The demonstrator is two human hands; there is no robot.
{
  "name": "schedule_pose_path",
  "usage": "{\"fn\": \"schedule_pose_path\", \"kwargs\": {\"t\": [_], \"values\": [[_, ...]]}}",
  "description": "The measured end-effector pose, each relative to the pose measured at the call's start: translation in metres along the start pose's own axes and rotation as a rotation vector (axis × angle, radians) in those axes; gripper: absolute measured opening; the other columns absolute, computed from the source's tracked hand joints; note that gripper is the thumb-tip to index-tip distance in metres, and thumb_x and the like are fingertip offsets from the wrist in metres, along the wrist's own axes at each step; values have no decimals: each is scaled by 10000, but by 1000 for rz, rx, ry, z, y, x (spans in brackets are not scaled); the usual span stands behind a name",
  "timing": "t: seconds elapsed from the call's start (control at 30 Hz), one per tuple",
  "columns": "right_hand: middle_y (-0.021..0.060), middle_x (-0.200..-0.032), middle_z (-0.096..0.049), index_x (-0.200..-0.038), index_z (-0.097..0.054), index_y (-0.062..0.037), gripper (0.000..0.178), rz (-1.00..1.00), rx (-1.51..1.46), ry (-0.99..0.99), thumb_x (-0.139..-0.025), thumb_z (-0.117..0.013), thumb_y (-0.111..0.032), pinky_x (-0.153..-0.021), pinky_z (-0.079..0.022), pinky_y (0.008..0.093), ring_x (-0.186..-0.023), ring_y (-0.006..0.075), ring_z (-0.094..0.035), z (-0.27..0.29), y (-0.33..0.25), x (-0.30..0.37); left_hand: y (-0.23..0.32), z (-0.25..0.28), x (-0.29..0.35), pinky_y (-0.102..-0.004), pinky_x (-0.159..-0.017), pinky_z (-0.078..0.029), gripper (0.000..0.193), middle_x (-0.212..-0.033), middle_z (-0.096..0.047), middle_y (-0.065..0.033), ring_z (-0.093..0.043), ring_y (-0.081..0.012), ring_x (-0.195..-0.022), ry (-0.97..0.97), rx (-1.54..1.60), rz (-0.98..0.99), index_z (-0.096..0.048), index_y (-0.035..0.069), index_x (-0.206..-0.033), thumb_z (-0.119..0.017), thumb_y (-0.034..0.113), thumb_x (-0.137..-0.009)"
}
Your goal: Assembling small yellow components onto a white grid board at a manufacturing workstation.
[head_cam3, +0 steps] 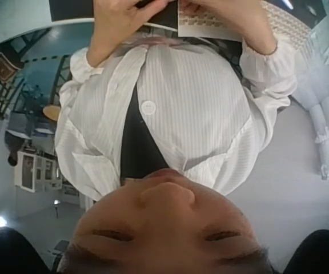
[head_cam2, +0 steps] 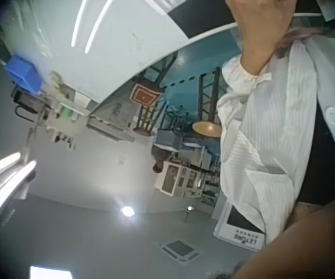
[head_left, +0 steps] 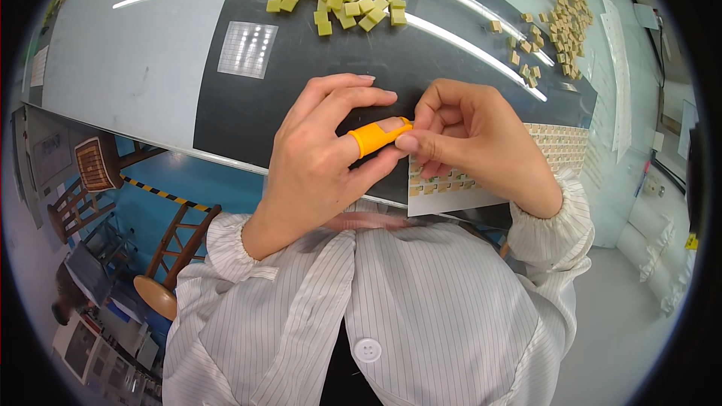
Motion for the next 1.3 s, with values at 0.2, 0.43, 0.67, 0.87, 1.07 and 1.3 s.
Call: {"fn": "schedule_pose_path", "kwargs": {"t": [0.2, 0.43, 0.67, 0.87, 1.07, 1.3], "values": [[3, -759, -615, -911, -568, -15, 179, 239, 179, 131, -868, -726, -87, -586, -475, 185, -672, 40, -583, 7, -2, 7, 3, 2, -3, -360, -836, -531, 237, -1042, -678, -48, -606, -284, -1059, 24, -7, -47, -751, 50, -876, -798, 83, -646], [-19, -774, -616, -887, -633, -3, 128, 361, 278, 192, -854, -733, -75, -602, -455, 184, -692, 26, -553, 3, -7, 11, 2, 2, -3, -357, -839, -532, 236, -1035, -680, -43, -607, -281, -1059, 43, -3, -43, -749, 49, -873, -798, 78, -644], [-21, -731, -614, -864, -638, 2, 124, 315, 293, 234, -859, -731, -78, -566, -424, 183, -641, 19, -520, 1, -6, 12, 1, 1, -2, -393, -900, -508, 280, -1071, -690, -68, -603, -302, -1087, 19, 36, -5, -751, 49, -896, -827, 77, -627], [-22, -727, -605, -852, -633, -5, 106, 339, 324, 306, -864, -721, -63, -548, -408, 174, -635, 17, -521, -6, 1, 19, 0, 1, -1, -389, -894, -512, 265, -1064, -689, -64, -610, -292, -1071, 40, 50, 6, -748, 43, -886, -815, 57, -630], [1, -748, -617, -902, -655, 1, 81, 430, 407, 609, -858, -714, -34, -541, -418, 186, -633, 43, -543, 2, 11, 33, 1, 1, 0, -386, -896, -515, 264, -1061, -691, -64, -609, -289, -1081, 22, 41, 3, -750, 45, -888, -808, 45, -631], [61, -824, -614, -936, -682, -11, 154, 631, 594, 694, -794, -735, 12, -556, -470, 247, -632, 143, -591, -15, 13, 37, 1, 1, 0, -387, -899, -515, 263, -1053, -694, -61, -606, -291, -1090, 20, 33, -2, -751, 47, -894, -807, 48, -637]]}}
Point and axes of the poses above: each hand's wrist, its own x-axis away from the middle knuckle, its own z-axis out of the back of the hand, y = z × x, the point moved 5 cm from there along -x, towards the middle knuckle
